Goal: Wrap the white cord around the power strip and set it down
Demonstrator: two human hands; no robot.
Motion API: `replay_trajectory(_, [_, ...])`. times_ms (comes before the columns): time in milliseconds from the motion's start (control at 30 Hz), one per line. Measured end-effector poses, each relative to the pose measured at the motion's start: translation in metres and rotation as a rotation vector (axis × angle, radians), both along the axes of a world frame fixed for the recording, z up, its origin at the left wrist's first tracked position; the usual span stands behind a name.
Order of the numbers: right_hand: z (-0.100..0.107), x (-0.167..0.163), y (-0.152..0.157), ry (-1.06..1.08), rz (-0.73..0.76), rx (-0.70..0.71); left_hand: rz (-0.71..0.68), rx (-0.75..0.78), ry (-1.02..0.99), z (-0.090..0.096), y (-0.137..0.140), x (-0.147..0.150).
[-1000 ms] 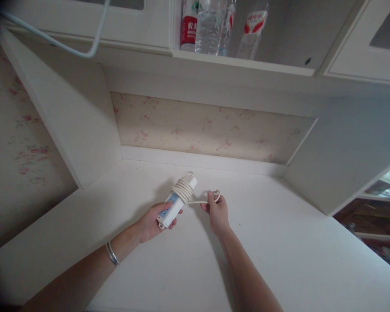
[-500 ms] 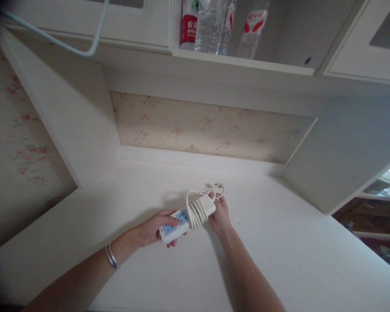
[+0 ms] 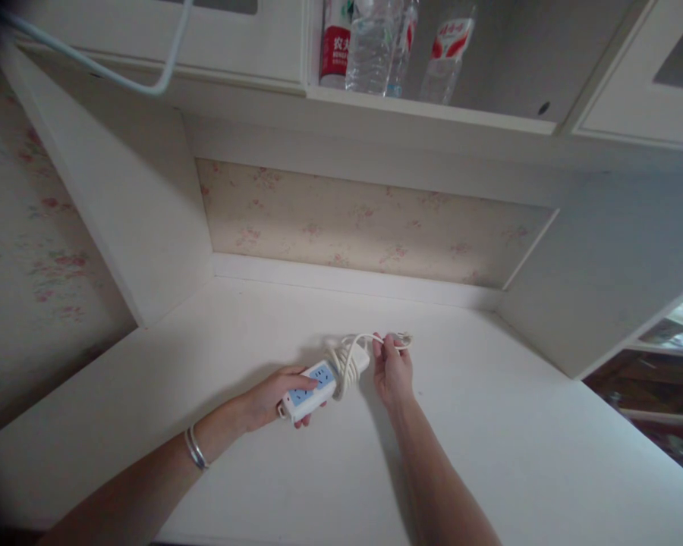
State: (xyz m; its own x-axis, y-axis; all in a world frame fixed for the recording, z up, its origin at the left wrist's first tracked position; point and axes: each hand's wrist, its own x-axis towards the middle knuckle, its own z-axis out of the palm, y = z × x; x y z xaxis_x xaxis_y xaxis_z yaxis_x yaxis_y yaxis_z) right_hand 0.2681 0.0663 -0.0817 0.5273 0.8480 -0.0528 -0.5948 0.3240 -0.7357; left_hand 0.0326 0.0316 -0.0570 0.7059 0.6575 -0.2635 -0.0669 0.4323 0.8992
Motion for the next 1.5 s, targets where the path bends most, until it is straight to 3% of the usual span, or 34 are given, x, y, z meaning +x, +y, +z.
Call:
replay_trajectory(167, [0.002,0.0,-0.002,0.066,0.006,0.008,0.26,-0.057,-0.083,0.0,0.008,-0.003])
replay_trajectory(300, [0.004,-0.005,-0.007,0.059,0.11,-0.055,0.344,-0.084,-0.164,0.006,0.012,-0.007])
replay_trajectory(567, [0.016,-0.01,-0.017,0.1,0.344,-0.06,0.344,0.013,-0.262,0.008,0.001,-0.002])
replay_trajectory(800, [0.021,-0.017,-0.024,0.036,0.574,0.006,0.334,0.066,-0.227,0.009,-0.002,0.0])
replay_trajectory(1100, [0.019,-0.04,-0.031,-0.265,0.65,-0.014,0.343,0.09,-0.188,0.006,-0.003,0.002])
replay_trajectory(1267, [0.007,-0.042,-0.028,-0.355,0.702,-0.084,0.314,0.068,-0.227,0.006,-0.003,0.001])
replay_trajectory(1400, [0.002,-0.043,-0.027,-0.416,0.697,-0.137,0.221,0.057,-0.264,0.007,-0.003,-0.003])
replay_trajectory(1500, [0.011,-0.043,-0.03,-0.419,0.682,-0.093,0.093,0.059,-0.226,0.007,-0.004,-0.005])
